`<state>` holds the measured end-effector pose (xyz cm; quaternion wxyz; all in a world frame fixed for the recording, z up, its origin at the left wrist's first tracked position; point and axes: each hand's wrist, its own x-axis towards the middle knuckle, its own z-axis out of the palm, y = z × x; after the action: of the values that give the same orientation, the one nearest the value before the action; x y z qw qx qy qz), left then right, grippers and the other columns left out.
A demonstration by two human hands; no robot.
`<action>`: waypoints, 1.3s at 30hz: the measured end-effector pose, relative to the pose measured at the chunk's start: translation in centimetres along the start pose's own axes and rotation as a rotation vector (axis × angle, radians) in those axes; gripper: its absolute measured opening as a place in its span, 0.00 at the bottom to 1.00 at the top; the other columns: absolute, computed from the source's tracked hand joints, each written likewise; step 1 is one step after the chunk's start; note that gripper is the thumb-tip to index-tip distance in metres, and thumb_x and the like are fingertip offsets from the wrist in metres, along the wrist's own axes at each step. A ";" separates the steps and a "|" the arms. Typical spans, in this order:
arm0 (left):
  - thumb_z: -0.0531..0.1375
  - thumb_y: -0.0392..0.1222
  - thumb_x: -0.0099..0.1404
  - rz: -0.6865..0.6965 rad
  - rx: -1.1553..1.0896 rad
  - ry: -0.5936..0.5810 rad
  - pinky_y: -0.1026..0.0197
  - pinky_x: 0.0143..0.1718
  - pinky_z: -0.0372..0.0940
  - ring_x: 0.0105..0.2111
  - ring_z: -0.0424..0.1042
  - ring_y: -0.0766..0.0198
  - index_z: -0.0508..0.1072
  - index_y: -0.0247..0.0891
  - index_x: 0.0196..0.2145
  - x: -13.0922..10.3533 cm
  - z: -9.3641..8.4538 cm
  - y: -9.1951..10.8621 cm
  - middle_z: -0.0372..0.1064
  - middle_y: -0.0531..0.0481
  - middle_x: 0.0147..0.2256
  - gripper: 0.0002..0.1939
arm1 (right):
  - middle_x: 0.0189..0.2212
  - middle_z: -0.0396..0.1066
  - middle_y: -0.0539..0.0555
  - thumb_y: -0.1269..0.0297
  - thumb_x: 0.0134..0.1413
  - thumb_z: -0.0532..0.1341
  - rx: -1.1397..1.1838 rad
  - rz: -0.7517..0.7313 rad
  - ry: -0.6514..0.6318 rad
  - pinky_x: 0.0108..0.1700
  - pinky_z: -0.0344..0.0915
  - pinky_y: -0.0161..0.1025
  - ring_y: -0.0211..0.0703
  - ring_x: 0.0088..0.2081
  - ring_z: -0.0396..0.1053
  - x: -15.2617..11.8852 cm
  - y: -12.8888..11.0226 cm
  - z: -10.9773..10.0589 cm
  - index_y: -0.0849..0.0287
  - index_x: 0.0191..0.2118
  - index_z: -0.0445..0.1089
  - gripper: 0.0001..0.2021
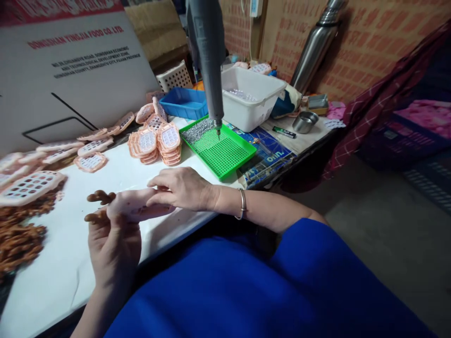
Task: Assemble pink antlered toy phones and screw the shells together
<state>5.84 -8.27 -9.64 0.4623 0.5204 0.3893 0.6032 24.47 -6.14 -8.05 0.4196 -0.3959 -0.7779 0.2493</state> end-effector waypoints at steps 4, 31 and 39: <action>0.66 0.46 0.63 0.025 -0.015 0.008 0.65 0.55 0.61 0.55 0.67 0.66 0.74 0.50 0.39 0.3 -0.4 -0.5 0.73 0.57 0.46 0.07 | 0.32 0.74 0.55 0.64 0.60 0.64 -0.130 -0.065 0.037 0.40 0.63 0.36 0.39 0.34 0.68 -0.6 0.4 0.8 0.65 0.36 0.76 0.08; 0.71 0.58 0.51 -0.335 -0.139 0.016 0.60 0.41 0.74 0.44 0.75 0.59 0.76 0.48 0.46 2.0 3.5 -0.2 0.76 0.54 0.47 0.26 | 0.29 0.71 0.46 0.55 0.40 0.76 0.560 0.513 -0.015 0.35 0.68 0.33 0.37 0.31 0.71 -3.2 0.3 2.3 0.61 0.50 0.67 0.32; 0.72 0.57 0.48 -0.442 -0.031 -0.178 0.58 0.37 0.73 0.32 0.74 0.58 0.77 0.39 0.34 3.2 4.2 0.4 0.74 0.49 0.30 0.22 | 0.53 0.65 0.61 0.60 0.65 0.57 -0.515 -0.205 0.933 0.63 0.64 0.49 0.49 0.61 0.64 -5.7 0.6 -6.6 0.57 0.59 0.61 0.19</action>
<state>9.84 -5.30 -7.78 0.6237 0.4662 0.4422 0.4450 32.20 -10.18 -7.63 0.6320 -0.4765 -0.5797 -0.1936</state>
